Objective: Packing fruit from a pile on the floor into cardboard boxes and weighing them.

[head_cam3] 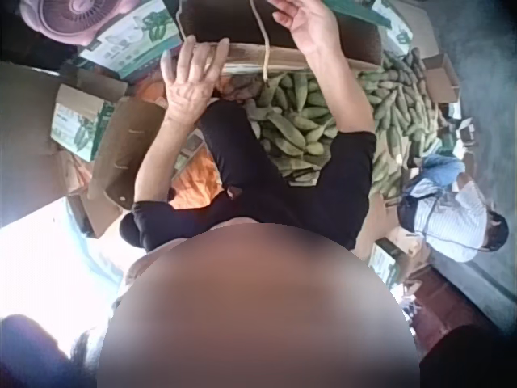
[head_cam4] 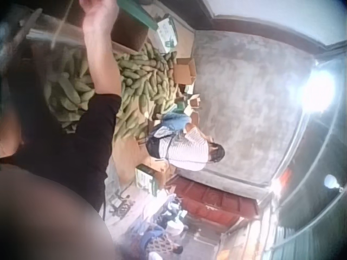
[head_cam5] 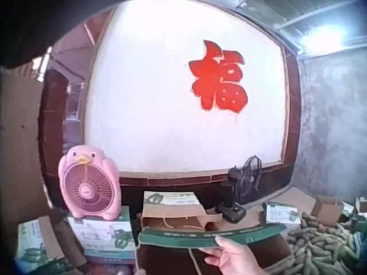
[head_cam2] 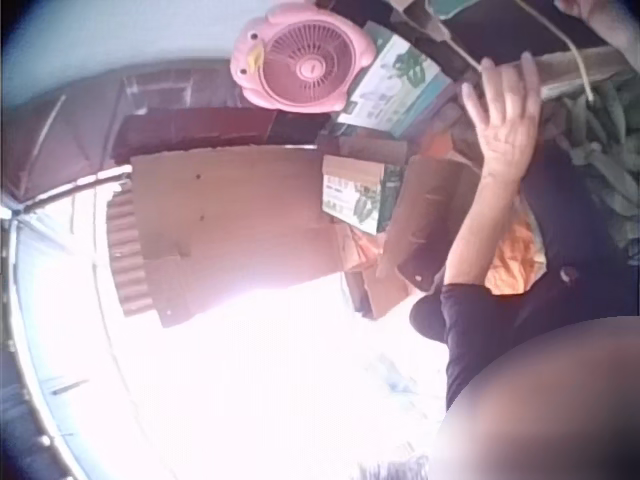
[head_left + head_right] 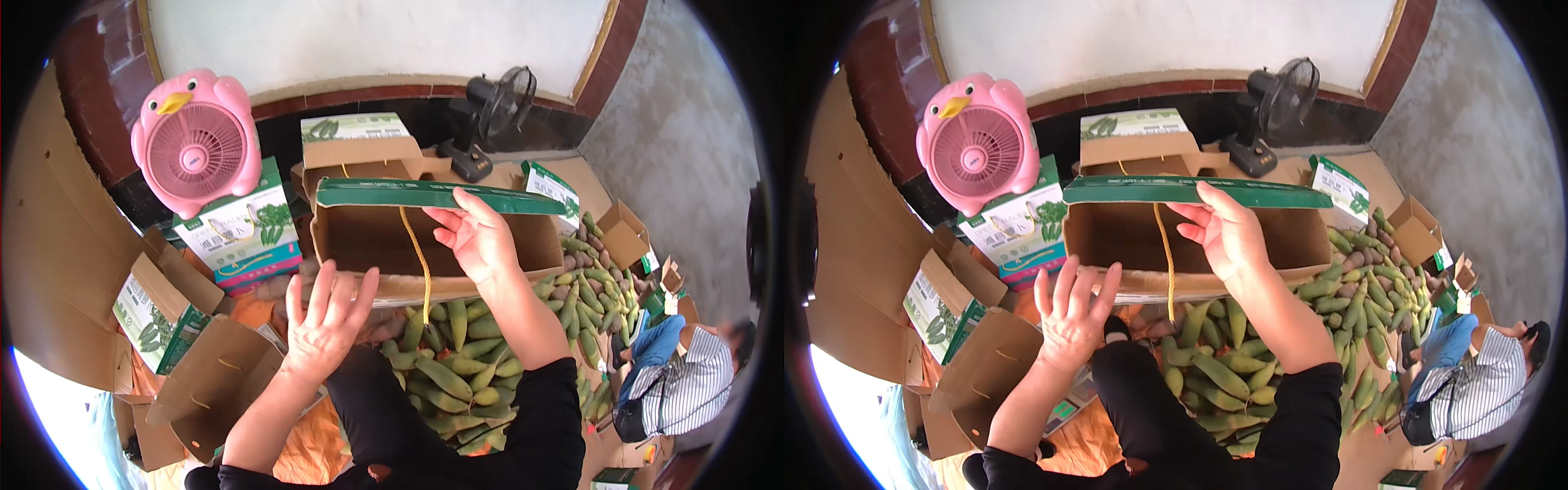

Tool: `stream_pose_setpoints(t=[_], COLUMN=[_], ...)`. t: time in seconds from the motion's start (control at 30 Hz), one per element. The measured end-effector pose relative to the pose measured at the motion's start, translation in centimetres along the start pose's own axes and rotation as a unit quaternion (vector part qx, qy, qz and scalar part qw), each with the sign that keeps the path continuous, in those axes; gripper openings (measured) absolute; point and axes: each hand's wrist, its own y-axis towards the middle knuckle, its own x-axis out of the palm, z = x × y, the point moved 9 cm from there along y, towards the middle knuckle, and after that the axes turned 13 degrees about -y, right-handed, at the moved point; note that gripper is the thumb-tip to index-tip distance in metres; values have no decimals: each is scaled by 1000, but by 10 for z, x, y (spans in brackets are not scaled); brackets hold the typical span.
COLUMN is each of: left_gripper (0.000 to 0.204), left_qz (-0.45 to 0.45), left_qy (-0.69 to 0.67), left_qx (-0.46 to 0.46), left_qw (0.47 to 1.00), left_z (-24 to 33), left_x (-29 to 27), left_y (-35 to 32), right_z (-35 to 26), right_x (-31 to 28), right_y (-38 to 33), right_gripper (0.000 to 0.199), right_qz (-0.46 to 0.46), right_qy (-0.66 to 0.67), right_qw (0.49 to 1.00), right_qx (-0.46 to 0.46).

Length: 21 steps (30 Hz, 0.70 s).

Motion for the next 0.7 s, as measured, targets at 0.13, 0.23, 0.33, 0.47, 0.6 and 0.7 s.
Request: stream_pose_setpoints(t=[0.13, 0.23, 0.33, 0.47, 0.6, 0.7], left_gripper=[34, 17, 5, 10, 13, 12], left_qz=[-39, -118, -119, -88, -96, -116], left_qy=[-76, -124, -169, -199, -204, -214], left_qx=[-20, -34, -34, -60, -75, -85], left_qw=[996, 985, 978, 974, 971, 966], left_z=[8, 3, -5, -28, -54, -63], left_x=[12, 40, 47, 30, 34, 37], left_y=[5, -3, -8, 10, -4, -12], right_z=[21, 26, 2, -50, -32, 3], right_x=[-1, 6, 12, -10, -26, -62], right_y=[-17, -30, -27, -37, -62, -62], right_gripper=[20, 20, 53, 63, 59, 57], right_qz=[-22, -38, -98, -19, -67, -75], right_qy=[18, -3, -116, -456, -737, -782], right_qw=[999, 997, 988, 859, 636, 603], right_qx=[43, 60, -25, -233, -219, -136])
